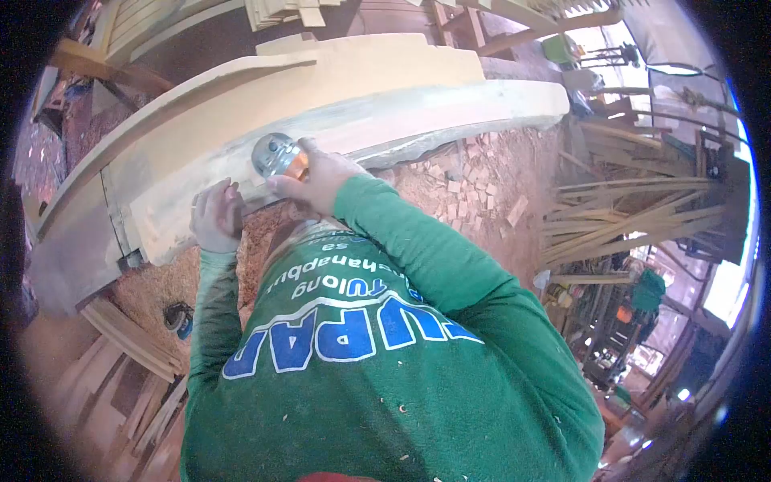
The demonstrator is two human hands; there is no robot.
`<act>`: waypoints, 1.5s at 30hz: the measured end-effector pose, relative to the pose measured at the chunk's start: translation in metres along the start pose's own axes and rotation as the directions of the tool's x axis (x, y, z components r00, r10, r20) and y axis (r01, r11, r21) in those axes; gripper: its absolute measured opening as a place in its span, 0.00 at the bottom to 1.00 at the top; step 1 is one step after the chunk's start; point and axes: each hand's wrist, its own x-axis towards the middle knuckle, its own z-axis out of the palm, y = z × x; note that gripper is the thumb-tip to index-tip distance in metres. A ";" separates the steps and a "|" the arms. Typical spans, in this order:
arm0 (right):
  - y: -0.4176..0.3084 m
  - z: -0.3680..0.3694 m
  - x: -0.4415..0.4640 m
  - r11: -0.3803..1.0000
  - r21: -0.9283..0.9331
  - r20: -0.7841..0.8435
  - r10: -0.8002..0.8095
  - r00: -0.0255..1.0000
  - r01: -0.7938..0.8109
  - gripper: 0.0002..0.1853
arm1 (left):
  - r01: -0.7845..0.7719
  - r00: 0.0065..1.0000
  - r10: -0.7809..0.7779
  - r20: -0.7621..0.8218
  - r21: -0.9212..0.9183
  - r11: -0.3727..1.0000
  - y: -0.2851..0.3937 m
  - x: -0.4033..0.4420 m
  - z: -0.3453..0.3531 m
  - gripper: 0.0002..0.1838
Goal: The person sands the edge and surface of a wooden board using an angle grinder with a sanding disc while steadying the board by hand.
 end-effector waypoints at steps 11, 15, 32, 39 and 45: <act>0.118 -0.082 -0.028 0.949 0.289 -0.266 0.205 0.942 -0.125 0.59 | -0.114 0.975 0.112 0.190 0.002 0.993 0.051 0.037 0.084 0.20; 0.161 -0.119 -0.040 0.925 0.359 -0.307 0.241 0.921 -0.122 0.56 | -0.061 0.947 0.040 0.317 0.057 0.997 0.077 0.052 0.102 0.24; 0.329 -0.245 -0.079 0.874 0.426 -0.387 0.409 0.827 -0.233 0.55 | -0.130 0.896 0.071 0.438 0.105 0.986 0.173 0.080 0.176 0.31; 0.363 -0.289 -0.093 0.820 0.556 -0.412 0.416 0.811 -0.138 0.51 | -0.107 0.893 0.037 0.448 0.133 0.985 0.181 0.080 0.190 0.34; 0.421 -0.257 -0.126 0.865 0.482 -0.676 0.266 0.687 0.140 0.29 | -0.012 0.878 -0.044 0.476 0.114 0.993 0.187 0.095 0.182 0.25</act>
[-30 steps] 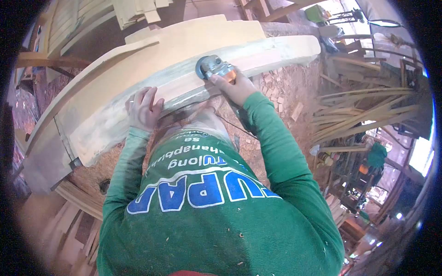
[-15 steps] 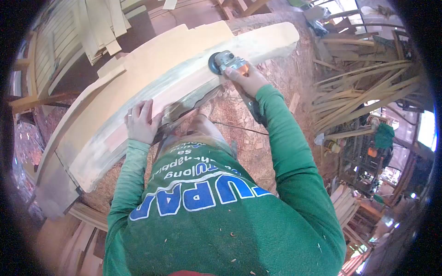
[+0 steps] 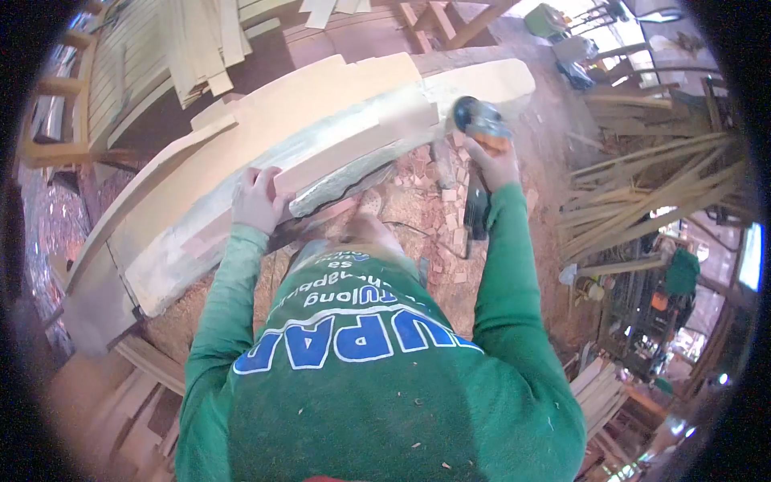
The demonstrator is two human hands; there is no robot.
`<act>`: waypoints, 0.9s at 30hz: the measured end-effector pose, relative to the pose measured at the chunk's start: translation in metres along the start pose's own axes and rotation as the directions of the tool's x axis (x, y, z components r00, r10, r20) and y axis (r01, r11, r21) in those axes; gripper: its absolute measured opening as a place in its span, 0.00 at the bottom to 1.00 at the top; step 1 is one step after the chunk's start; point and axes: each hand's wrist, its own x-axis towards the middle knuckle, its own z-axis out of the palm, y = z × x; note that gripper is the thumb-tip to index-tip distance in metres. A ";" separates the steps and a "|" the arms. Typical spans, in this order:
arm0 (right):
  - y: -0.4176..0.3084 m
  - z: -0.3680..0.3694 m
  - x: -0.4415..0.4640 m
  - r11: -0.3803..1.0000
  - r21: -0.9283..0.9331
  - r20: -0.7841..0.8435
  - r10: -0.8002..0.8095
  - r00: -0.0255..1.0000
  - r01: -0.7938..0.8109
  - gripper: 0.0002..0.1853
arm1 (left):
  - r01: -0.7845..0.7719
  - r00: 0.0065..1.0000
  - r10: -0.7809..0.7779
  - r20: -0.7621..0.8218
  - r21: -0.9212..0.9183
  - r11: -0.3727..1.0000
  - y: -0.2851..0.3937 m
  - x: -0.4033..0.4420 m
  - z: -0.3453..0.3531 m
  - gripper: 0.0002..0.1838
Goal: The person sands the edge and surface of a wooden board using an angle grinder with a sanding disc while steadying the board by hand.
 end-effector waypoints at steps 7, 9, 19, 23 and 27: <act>-0.026 0.012 -0.083 0.961 0.221 -0.164 0.202 0.966 -0.163 0.27 | -0.002 1.000 0.001 -0.007 -0.085 0.996 0.004 -0.007 -0.017 0.12; -0.021 0.017 -0.088 0.971 0.195 -0.162 0.168 0.972 -0.135 0.28 | -0.010 0.999 0.007 -0.047 -0.077 0.997 0.004 -0.010 -0.018 0.10; -0.063 0.062 -0.101 0.980 0.193 -0.040 0.059 0.997 -0.050 0.24 | -0.081 0.996 0.084 -0.026 0.099 0.992 -0.017 -0.048 0.018 0.23; -0.058 0.079 -0.085 0.992 0.087 0.064 0.089 0.994 -0.095 0.31 | 0.044 0.987 -0.002 -0.163 0.256 0.966 -0.044 -0.062 0.015 0.27; -0.059 0.105 -0.071 0.998 0.041 0.210 0.043 0.977 -0.053 0.32 | 0.149 0.986 -0.129 -0.111 0.198 0.969 -0.080 -0.071 -0.013 0.32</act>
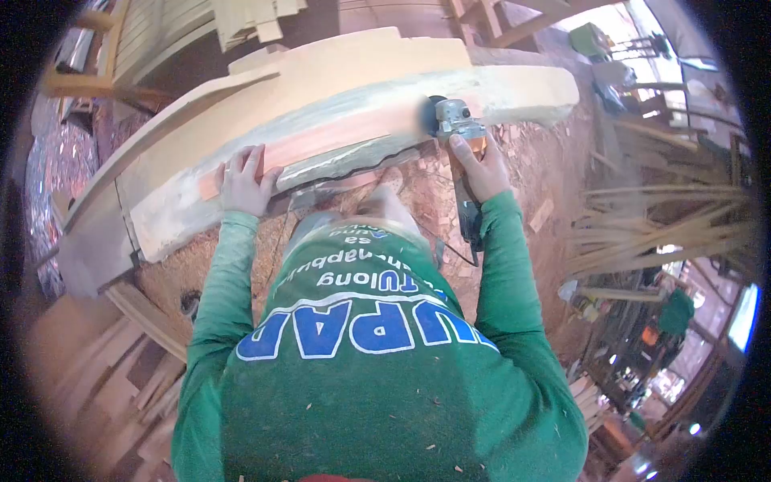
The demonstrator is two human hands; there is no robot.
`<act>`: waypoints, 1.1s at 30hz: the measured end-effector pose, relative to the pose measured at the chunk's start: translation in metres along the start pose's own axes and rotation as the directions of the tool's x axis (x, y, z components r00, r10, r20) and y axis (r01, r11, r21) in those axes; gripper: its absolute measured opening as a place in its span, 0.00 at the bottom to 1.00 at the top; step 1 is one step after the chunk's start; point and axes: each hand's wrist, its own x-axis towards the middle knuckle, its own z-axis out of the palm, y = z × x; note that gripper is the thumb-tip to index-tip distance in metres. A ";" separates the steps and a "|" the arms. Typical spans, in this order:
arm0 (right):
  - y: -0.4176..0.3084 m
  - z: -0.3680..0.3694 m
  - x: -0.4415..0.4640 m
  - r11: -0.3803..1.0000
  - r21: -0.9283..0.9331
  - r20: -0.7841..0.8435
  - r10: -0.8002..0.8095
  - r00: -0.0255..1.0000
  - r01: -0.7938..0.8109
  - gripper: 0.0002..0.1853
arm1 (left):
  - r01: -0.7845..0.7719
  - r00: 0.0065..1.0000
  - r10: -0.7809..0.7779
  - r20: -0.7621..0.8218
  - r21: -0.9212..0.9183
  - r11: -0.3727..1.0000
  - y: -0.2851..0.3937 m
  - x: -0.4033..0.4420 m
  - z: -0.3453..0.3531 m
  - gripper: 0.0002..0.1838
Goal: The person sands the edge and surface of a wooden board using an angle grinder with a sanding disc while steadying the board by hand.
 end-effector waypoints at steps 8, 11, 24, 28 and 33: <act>-0.053 0.080 0.002 0.975 -0.212 0.185 -0.024 0.982 0.064 0.35 | 0.146 0.986 -0.148 -0.072 -0.042 0.988 -0.039 -0.049 -0.006 0.32; -0.061 0.106 -0.005 0.982 -0.182 0.274 -0.005 0.962 0.057 0.37 | 0.222 0.969 -0.217 -0.115 0.034 0.974 -0.073 -0.072 -0.010 0.31; -0.089 0.256 -0.051 0.963 -0.235 0.497 0.001 0.868 0.133 0.51 | 0.173 0.853 -0.319 -0.414 -0.352 0.920 -0.163 -0.100 -0.031 0.08; -0.120 0.306 -0.079 0.861 -0.436 0.533 0.014 0.846 0.260 0.58 | 0.173 0.819 -0.391 -0.419 -0.470 0.865 -0.174 -0.105 -0.051 0.09; -0.129 0.359 -0.091 0.803 -0.494 0.588 0.024 0.809 0.335 0.60 | 0.172 0.794 -0.415 -0.445 -0.490 0.855 -0.188 -0.118 -0.061 0.09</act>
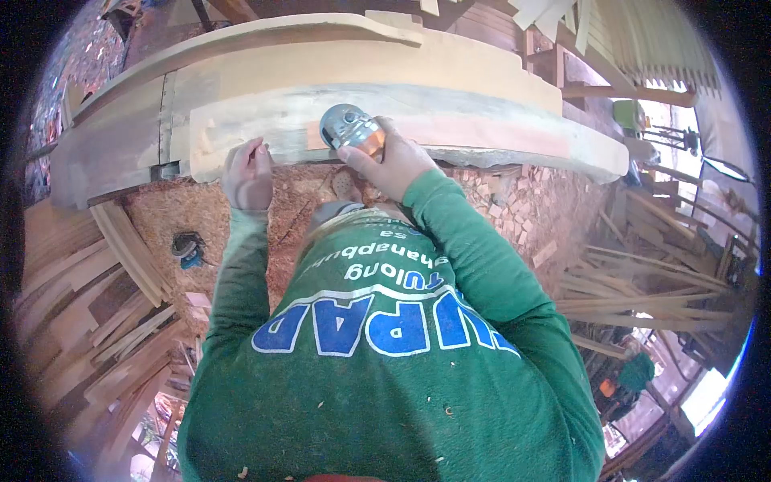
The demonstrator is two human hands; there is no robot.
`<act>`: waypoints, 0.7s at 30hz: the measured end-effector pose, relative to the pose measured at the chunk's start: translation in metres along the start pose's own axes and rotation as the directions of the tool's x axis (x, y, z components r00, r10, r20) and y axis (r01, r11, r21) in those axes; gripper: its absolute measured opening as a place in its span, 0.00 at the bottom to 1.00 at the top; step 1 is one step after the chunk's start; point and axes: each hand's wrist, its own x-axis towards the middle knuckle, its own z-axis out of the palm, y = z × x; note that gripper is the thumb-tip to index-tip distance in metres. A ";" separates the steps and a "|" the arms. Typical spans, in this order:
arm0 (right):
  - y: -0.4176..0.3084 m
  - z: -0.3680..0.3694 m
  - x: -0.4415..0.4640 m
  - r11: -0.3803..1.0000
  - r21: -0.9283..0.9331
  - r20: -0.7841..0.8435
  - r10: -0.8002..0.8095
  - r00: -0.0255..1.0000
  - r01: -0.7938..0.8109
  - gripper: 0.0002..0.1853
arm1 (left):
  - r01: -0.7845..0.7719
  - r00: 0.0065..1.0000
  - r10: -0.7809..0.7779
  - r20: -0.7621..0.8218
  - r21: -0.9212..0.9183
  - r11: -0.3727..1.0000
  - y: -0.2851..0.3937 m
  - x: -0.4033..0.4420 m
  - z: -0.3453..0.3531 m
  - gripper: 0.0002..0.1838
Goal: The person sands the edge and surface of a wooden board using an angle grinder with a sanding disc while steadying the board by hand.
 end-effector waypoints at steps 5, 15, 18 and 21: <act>-0.025 0.004 0.009 0.998 -0.032 0.067 0.048 0.997 -0.046 0.60 | -0.019 0.999 0.017 0.030 0.057 0.998 -0.002 -0.005 -0.011 0.08; -0.024 0.014 0.012 1.000 0.025 0.073 -0.014 0.997 0.012 0.59 | 0.041 0.999 -0.041 0.024 -0.003 0.999 -0.015 -0.001 -0.012 0.08; -0.051 0.008 0.010 0.995 -0.089 0.076 0.042 0.996 -0.036 0.59 | -0.060 0.997 0.061 0.043 -0.013 0.998 -0.013 0.005 -0.006 0.08; -0.044 0.000 0.002 0.994 -0.072 0.065 0.083 0.994 -0.078 0.59 | -0.099 0.993 0.104 0.064 -0.077 0.992 -0.009 0.008 0.007 0.08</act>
